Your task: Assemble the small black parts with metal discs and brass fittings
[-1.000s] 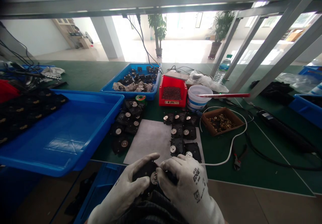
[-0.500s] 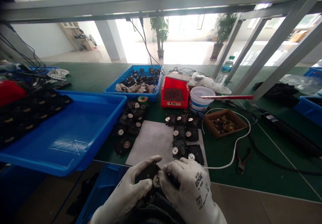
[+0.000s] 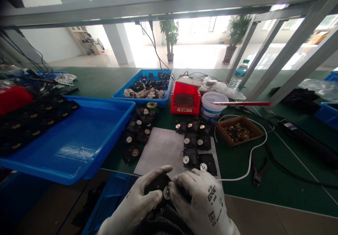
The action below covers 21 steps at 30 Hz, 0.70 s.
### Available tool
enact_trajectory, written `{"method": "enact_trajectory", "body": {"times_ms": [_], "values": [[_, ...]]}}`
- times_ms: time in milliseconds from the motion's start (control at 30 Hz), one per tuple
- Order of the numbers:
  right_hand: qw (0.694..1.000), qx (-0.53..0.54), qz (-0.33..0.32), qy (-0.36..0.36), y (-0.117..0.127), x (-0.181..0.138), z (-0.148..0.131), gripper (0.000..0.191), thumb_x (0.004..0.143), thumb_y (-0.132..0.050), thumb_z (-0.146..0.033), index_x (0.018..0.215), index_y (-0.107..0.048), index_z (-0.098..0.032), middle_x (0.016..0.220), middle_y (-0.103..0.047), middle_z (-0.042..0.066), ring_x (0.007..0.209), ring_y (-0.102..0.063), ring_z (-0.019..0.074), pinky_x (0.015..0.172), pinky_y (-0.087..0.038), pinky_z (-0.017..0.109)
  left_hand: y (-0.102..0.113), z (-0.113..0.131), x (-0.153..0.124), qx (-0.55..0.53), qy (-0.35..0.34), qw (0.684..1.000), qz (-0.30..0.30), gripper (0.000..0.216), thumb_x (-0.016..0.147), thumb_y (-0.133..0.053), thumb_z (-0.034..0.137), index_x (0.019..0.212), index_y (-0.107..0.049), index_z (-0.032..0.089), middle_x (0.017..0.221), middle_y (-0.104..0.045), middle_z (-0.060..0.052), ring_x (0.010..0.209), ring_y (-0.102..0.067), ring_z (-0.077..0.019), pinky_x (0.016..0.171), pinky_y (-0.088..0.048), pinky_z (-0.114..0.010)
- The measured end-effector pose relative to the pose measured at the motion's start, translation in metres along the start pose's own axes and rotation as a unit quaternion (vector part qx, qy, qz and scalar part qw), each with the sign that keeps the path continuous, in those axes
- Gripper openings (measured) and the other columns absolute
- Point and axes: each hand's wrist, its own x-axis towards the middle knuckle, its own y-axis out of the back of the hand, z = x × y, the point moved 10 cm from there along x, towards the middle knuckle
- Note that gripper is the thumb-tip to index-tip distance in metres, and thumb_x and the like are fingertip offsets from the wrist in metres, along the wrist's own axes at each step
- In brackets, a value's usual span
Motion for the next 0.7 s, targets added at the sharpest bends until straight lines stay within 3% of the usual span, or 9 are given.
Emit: {"method": "enact_trajectory", "body": {"times_ms": [167,267,367,467,600,700], "values": [[1.000,0.006,0.002,-0.011,-0.0015,-0.0010,-0.0023,0.017,0.096,-0.064,-0.021,0.079,-0.065,-0.025,0.070,-0.071,-0.006,0.062,-0.065,0.0142,0.074,-0.041,0.031,-0.0041,-0.0086,0.0017,-0.019,0.017,0.999,-0.019,0.070,0.071,-0.058,0.011,0.139,-0.067,0.022,0.113,-0.077,-0.003,0.094,-0.068,-0.0204,0.082,-0.055,-0.028],[0.999,0.008,0.007,-0.032,0.0005,-0.0014,-0.0009,0.020,0.097,-0.061,-0.023,0.077,-0.065,-0.025,0.069,-0.071,-0.004,0.062,-0.064,0.0151,0.073,-0.040,0.032,-0.0065,-0.0085,0.0015,-0.038,0.022,0.999,-0.025,0.070,0.071,-0.058,0.010,0.140,-0.066,0.021,0.096,-0.075,0.000,0.074,-0.061,-0.0137,0.070,-0.052,-0.024],[1.000,-0.002,0.003,-0.006,0.0008,-0.0002,-0.0042,0.019,0.096,-0.062,-0.021,0.078,-0.065,-0.025,0.069,-0.071,-0.005,0.061,-0.064,0.0143,0.070,-0.040,0.031,-0.0084,-0.0087,0.0013,-0.041,0.031,0.998,-0.030,0.070,0.072,-0.057,0.011,0.141,-0.065,0.023,0.085,-0.071,0.003,0.063,-0.053,-0.0109,0.064,-0.049,-0.023],[1.000,-0.007,0.003,0.010,0.0003,0.0007,-0.0037,0.017,0.095,-0.064,-0.020,0.079,-0.065,-0.026,0.069,-0.071,-0.007,0.061,-0.064,0.0135,0.068,-0.041,0.030,-0.0049,-0.0072,0.0018,-0.015,0.025,0.999,-0.014,0.070,0.070,-0.058,0.011,0.139,-0.068,0.023,0.089,-0.072,0.001,0.071,-0.058,-0.0140,0.072,-0.052,-0.025],[1.000,-0.011,0.007,0.012,0.0008,-0.0005,-0.0029,0.016,0.095,-0.065,-0.020,0.080,-0.064,-0.026,0.069,-0.071,-0.007,0.062,-0.066,0.0140,0.071,-0.042,0.031,-0.0007,-0.0049,0.0019,0.013,0.014,1.000,0.000,0.070,0.069,-0.059,0.011,0.137,-0.070,0.022,0.110,-0.075,-0.003,0.096,-0.065,-0.0214,0.093,-0.052,-0.032],[1.000,-0.011,0.008,0.014,0.0023,-0.0012,-0.0040,0.016,0.095,-0.063,-0.021,0.081,-0.065,-0.026,0.070,-0.072,-0.006,0.062,-0.067,0.0143,0.069,-0.042,0.031,-0.0015,-0.0055,0.0015,0.013,0.020,1.000,-0.009,0.071,0.070,-0.059,0.012,0.140,-0.067,0.021,0.114,-0.075,-0.004,0.098,-0.066,-0.0222,0.098,-0.051,-0.034]]}}
